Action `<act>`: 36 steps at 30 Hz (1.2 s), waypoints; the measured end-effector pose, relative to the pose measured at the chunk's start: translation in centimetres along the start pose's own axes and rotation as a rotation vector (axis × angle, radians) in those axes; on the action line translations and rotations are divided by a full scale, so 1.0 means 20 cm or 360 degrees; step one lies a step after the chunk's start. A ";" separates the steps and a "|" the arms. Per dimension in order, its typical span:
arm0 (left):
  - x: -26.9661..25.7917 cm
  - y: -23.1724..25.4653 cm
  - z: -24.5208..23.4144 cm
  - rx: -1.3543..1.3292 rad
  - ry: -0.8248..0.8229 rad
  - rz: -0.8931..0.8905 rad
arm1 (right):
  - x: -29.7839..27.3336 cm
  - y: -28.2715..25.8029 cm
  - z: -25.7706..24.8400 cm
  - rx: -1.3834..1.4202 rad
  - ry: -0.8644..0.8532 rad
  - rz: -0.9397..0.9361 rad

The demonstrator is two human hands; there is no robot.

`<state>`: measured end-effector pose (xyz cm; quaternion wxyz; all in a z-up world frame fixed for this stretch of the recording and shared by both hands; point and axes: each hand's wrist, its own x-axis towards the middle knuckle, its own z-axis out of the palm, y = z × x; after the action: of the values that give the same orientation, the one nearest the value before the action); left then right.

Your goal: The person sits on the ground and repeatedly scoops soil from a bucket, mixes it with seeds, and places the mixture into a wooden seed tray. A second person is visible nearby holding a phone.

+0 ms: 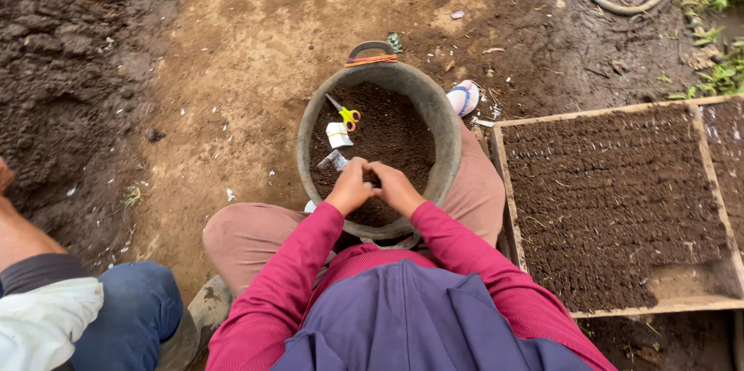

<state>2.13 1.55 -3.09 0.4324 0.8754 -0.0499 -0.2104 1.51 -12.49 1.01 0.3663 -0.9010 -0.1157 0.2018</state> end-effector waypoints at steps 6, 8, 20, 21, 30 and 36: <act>-0.03 0.14 0.05 0.0079 -0.0205 -0.0113 | -0.06 0.06 -0.17 -0.0184 -0.0074 0.0020; 0.08 0.22 0.18 0.0175 -0.0085 -0.0041 | -0.16 0.09 -0.35 -0.0210 0.0018 0.0021; 0.03 1.18 1.00 -0.0777 -0.1411 0.0884 | -1.77 1.43 -1.18 -0.0686 0.1112 0.1705; 0.00 1.20 1.01 -0.0772 -0.1427 0.0889 | -1.87 1.63 -1.13 -0.0680 0.1119 0.1720; -0.06 1.10 0.92 -0.0188 -0.1447 0.0758 | -2.00 2.32 -0.78 -0.0179 0.1183 0.1783; 0.06 0.59 0.51 -0.0565 -0.0412 0.0228 | -2.03 2.08 -0.91 -0.0869 0.0751 0.1342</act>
<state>0.05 -13.60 0.27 0.5834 0.7455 -0.1291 -0.2953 -23.98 -67.39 -5.19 0.0230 -0.9522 0.2922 0.0864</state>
